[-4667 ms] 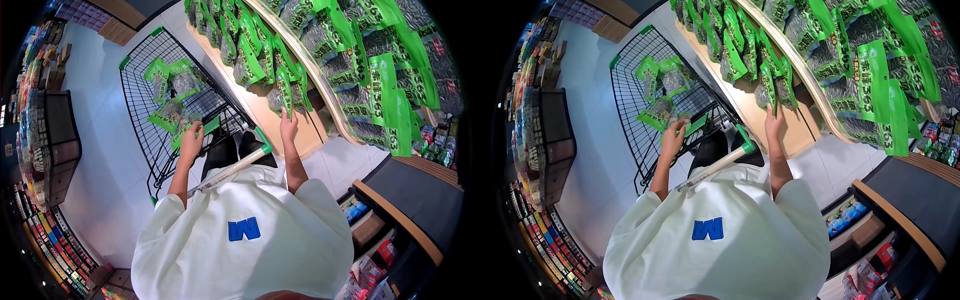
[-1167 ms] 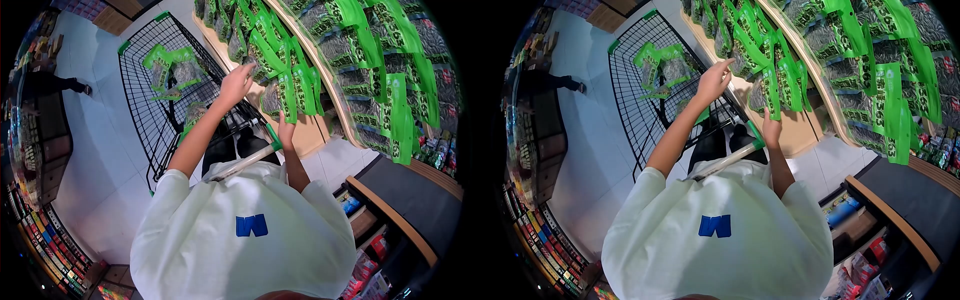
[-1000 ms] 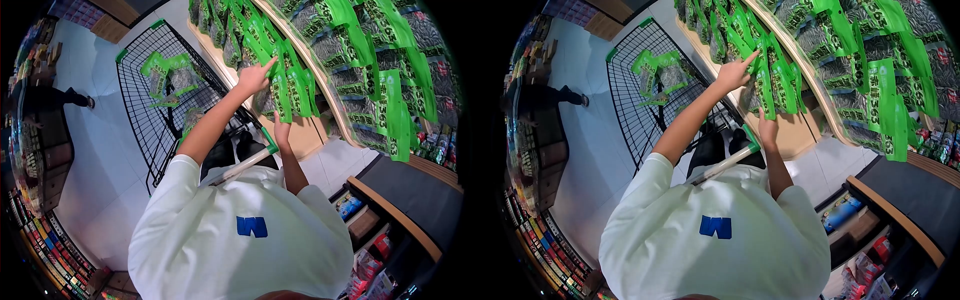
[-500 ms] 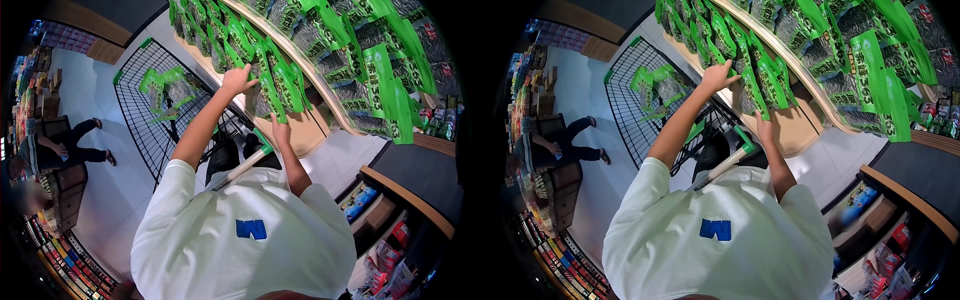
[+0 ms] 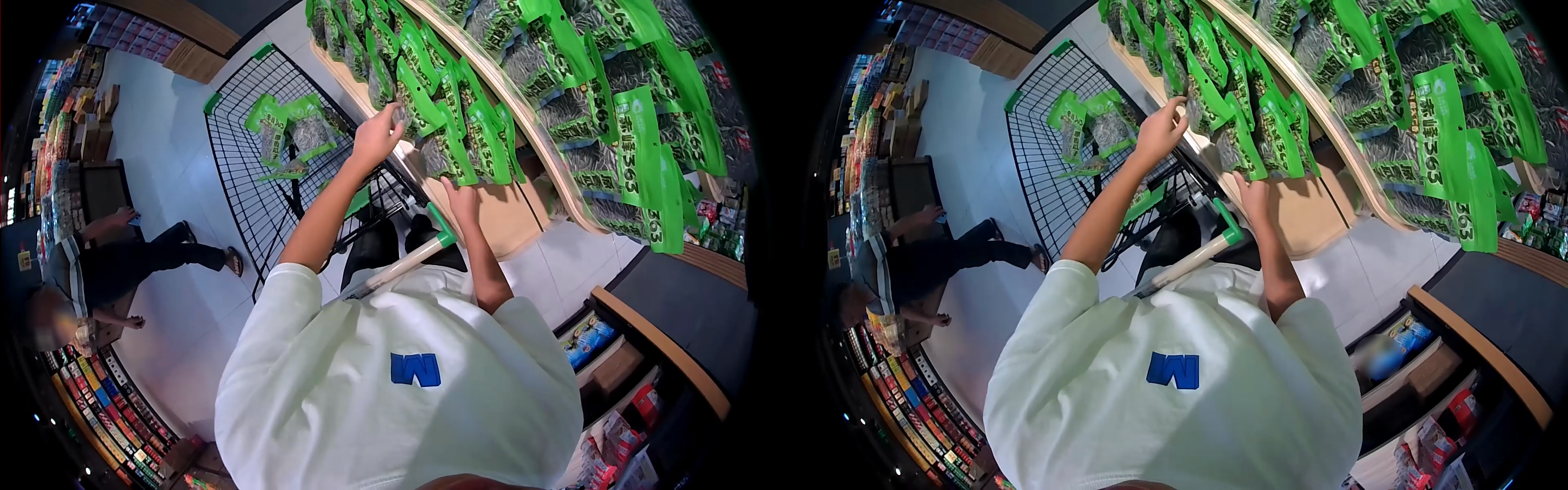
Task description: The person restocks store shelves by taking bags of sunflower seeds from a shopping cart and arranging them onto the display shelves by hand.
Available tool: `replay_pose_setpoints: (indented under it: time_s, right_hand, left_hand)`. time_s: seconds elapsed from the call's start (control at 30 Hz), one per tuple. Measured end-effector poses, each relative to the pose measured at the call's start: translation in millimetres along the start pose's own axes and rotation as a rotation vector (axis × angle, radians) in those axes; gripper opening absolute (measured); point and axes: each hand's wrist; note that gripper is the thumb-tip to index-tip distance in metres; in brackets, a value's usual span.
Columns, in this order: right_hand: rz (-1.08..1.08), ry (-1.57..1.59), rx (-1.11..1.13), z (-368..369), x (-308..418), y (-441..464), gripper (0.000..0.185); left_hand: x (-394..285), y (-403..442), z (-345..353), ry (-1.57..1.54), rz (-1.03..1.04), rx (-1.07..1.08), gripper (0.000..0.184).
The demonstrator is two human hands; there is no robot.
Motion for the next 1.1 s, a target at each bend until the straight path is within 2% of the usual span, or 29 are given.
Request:
replay_pose_setpoints:
  time_s: [0.07, 0.1, 0.13, 0.17, 0.23, 0.3, 0.33, 0.4, 0.43, 0.5, 0.53, 0.63, 0.73, 0.77, 0.8, 0.87, 0.9, 1.1]
  right_hand:
    - [-0.134, 0.106, -0.172, 9.7, -13.8, -4.1, 0.042]
    - [-0.096, -0.059, -0.1, 16.6, -31.8, -2.5, 0.041]
    - [-0.149, 0.125, -0.105, 35.4, -61.1, 2.5, 0.039]
    - [-0.097, 0.152, -0.056, 35.3, -71.6, 0.0, 0.037]
    - [-0.052, 0.171, 0.01, 32.9, -76.8, -12.7, 0.035]
    - [-0.001, 0.355, -0.007, 14.1, -65.3, -26.7, 0.031]
    - [-0.001, 0.344, 0.007, 10.0, -61.9, -30.8, 0.031]
    - [0.038, 0.618, 0.075, 0.4, -53.2, -36.6, 0.027]
    - [0.01, 0.611, 0.102, -12.0, -39.6, -42.9, 0.025]
    - [-0.011, 0.561, 0.129, -25.3, -23.6, -47.7, 0.024]
    - [-0.034, 0.522, 0.149, -28.8, -19.1, -49.2, 0.024]
    - [-0.062, 0.401, 0.139, -34.4, -12.6, -52.6, 0.023]
    - [-0.095, 0.333, 0.086, -39.3, -5.9, -57.3, 0.022]
    - [-0.092, 0.321, 0.084, -40.8, -6.9, -59.3, 0.022]
    - [-0.077, 0.234, 0.09, -43.0, -8.9, -60.4, 0.021]
    - [-0.067, 0.145, 0.096, -43.8, -5.3, -63.6, 0.021]
    - [-0.05, 0.13, 0.114, -44.2, -2.9, -66.0, 0.02]
    - [0.038, 0.035, 0.186, -42.9, 10.2, -70.8, 0.02]
  left_hand:
    - [26.5, -22.1, -14.0, 0.008, -0.111, -0.032, 0.031]
    - [49.2, -35.6, -18.5, 0.014, -0.132, -0.045, 0.031]
    - [77.6, -52.0, -20.6, 0.089, -0.186, -0.004, 0.032]
    - [101.9, -68.4, -24.8, 0.162, -0.241, 0.04, 0.032]
    - [154.5, -109.4, -29.0, 0.325, -0.447, 0.279, 0.04]
    - [194.2, -147.3, -33.3, 0.372, -0.634, 0.55, 0.045]
    - [215.4, -165.0, -31.9, 0.36, -0.648, 0.552, 0.045]
    - [248.3, -191.6, -27.7, 0.337, -0.838, 0.731, 0.058]
    - [250.0, -200.8, -26.8, 0.324, -0.843, 0.733, 0.058]
    - [249.2, -220.2, -25.1, 0.217, -1.02, 0.737, 0.066]
    - [257.6, -226.0, -20.5, 0.203, -1.022, 0.74, 0.066]
    - [291.0, -240.4, 0.8, 0.056, -1.231, 0.623, 0.071]
    - [316.0, -248.5, 17.5, 0.097, -1.229, 0.551, 0.072]
    - [320.2, -251.0, 24.2, 0.135, -1.205, 0.454, 0.066]
    - [326.1, -252.6, 29.0, 0.124, -1.203, 0.461, 0.066]
    - [335.0, -252.5, 30.2, 0.027, -1.312, 0.287, 0.058]
    - [336.5, -253.9, 34.1, 0.089, -1.27, 0.246, 0.054]
    - [354.7, -240.0, 46.4, 0.012, -1.341, 0.315, 0.076]
Point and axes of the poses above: each hand's wrist, its own y-axis towards the middle knuckle, its own z-axis out of the palm, x = y × z, and after that the axes turned 8 degrees about -y, right-handed
